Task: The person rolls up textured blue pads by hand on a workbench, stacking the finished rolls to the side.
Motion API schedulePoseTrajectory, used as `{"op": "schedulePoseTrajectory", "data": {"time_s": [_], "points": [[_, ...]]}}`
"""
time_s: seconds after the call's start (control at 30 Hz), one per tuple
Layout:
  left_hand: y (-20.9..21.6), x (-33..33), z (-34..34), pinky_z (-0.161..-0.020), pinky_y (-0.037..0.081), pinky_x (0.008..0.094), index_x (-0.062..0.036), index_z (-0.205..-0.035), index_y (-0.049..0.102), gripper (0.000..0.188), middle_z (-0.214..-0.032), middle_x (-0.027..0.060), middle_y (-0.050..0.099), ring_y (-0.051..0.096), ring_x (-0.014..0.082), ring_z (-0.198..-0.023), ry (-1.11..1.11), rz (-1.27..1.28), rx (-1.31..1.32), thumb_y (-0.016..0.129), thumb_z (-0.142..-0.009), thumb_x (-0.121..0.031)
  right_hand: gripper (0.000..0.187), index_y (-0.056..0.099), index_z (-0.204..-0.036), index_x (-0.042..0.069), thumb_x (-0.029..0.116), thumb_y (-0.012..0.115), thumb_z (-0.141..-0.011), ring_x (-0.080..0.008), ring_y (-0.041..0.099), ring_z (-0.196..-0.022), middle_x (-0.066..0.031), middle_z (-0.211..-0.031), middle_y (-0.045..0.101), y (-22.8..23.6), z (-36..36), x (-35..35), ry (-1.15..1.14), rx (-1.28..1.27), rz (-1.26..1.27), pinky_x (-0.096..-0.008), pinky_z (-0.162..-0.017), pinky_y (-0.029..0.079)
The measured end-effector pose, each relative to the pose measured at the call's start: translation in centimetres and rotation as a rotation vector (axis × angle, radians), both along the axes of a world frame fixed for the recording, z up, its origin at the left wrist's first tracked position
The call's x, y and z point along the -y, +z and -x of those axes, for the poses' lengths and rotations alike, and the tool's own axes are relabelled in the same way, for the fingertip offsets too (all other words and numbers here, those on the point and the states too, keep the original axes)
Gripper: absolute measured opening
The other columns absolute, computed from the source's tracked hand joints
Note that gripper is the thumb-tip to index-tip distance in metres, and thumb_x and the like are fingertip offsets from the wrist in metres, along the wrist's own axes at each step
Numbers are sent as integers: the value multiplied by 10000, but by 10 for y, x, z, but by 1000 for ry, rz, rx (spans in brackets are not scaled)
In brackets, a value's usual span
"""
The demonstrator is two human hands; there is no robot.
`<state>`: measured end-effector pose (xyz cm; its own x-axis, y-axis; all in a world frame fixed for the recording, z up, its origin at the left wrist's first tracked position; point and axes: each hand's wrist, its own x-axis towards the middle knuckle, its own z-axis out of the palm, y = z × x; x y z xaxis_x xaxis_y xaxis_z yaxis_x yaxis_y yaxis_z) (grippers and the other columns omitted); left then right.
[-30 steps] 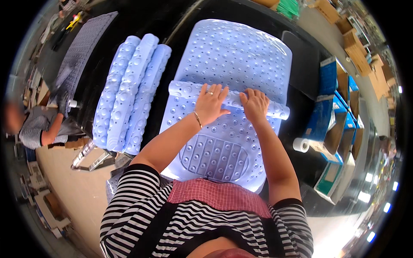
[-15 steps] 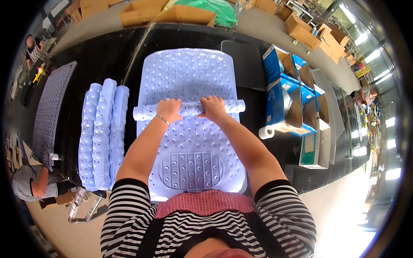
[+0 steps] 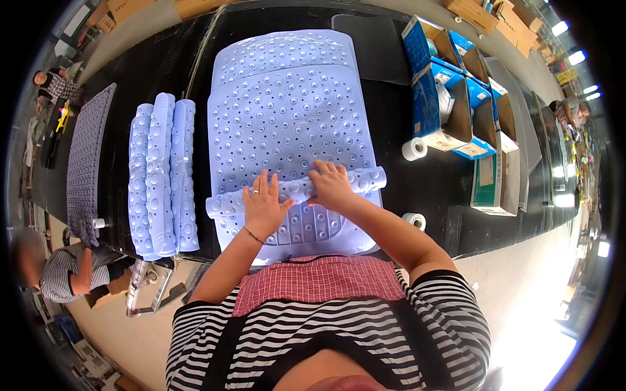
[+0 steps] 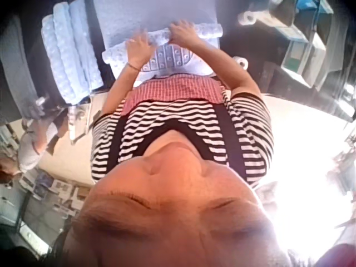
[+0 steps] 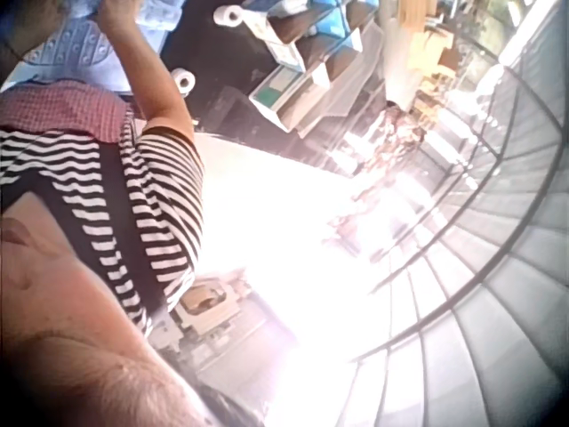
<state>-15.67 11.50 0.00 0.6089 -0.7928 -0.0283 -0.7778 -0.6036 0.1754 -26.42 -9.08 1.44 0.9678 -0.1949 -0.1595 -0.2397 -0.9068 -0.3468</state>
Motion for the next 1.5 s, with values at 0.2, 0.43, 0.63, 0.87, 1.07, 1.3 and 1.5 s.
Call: {"op": "schedulePoseTrajectory", "data": {"time_s": [0.2, 0.43, 0.63, 0.87, 1.07, 1.3, 1.5], "points": [[-25, 44, -77, -1149, 296, 612, -59, -1440, 533, 694, -1556, 188, 432, 417, 345, -1432, -88, 87, 93, 602, -949, -545, 618, 540, -1427, 126, 480, 650, -932, -315, 373, -1469, -127, -1549, 454, -25, -14, -10, -150, 283, 12, -575, -1206, 214], [9, 73, -77, -1068, 381, 536, -72, -1293, 595, 562, -1224, 138, 615, 554, 304, -1222, -45, 233, 178, 709, -894, -451, 624, 486, -1517, 195, 535, 508, -994, -335, 249, -1540, -137, -1630, 358, -30, -111, 48, -225, 126, 117, -633, -1201, 188], [0, 71, -112, -1012, 410, 478, -79, -1308, 580, 905, -1193, 103, 636, 599, 286, -1164, -78, 142, 119, 894, -616, -570, 643, 523, -1471, 170, 461, 676, -918, -340, 369, -1467, -135, -1563, 446, -35, -131, 69, -153, 355, 73, -550, -1190, 251], [0, 98, -157, -935, 501, 449, -67, -1201, 610, 772, -1130, 125, 671, 636, 321, -1127, -222, -17, -90, 908, -602, -452, 803, 628, -1303, 150, 481, 903, -625, -321, 552, -1262, -107, -1295, 633, -18, -114, 71, -4, 255, 143, -487, -1073, 372], [21, 83, -131, -911, 537, 468, -73, -1114, 647, 690, -1113, 156, 685, 661, 341, -1083, -236, -81, -204, 897, -586, -440, 700, 654, -1215, 151, 462, 904, -641, -327, 597, -1138, -109, -1112, 674, 3, -79, 58, 41, 174, 197, -501, -944, 433], [14, 6, -18, -1020, 450, 444, -22, -1102, 634, 609, -1080, 145, 666, 625, 328, -1109, -264, 198, 57, 793, -762, -501, 782, 635, -1290, 127, 490, 903, -651, -347, 528, -1254, -125, -1290, 600, -9, 17, -6, 3, 77, 27, -503, -1032, 390], [10, 14, -2, -989, 439, 438, -17, -1116, 638, 525, -1078, 127, 651, 601, 312, -1119, -107, 157, 8, 670, -898, -495, 723, 610, -1327, 98, 422, 862, -732, -333, 515, -1288, -116, -1336, 595, 0, 9, 6, 28, 89, -41, -492, -1082, 362]]}}
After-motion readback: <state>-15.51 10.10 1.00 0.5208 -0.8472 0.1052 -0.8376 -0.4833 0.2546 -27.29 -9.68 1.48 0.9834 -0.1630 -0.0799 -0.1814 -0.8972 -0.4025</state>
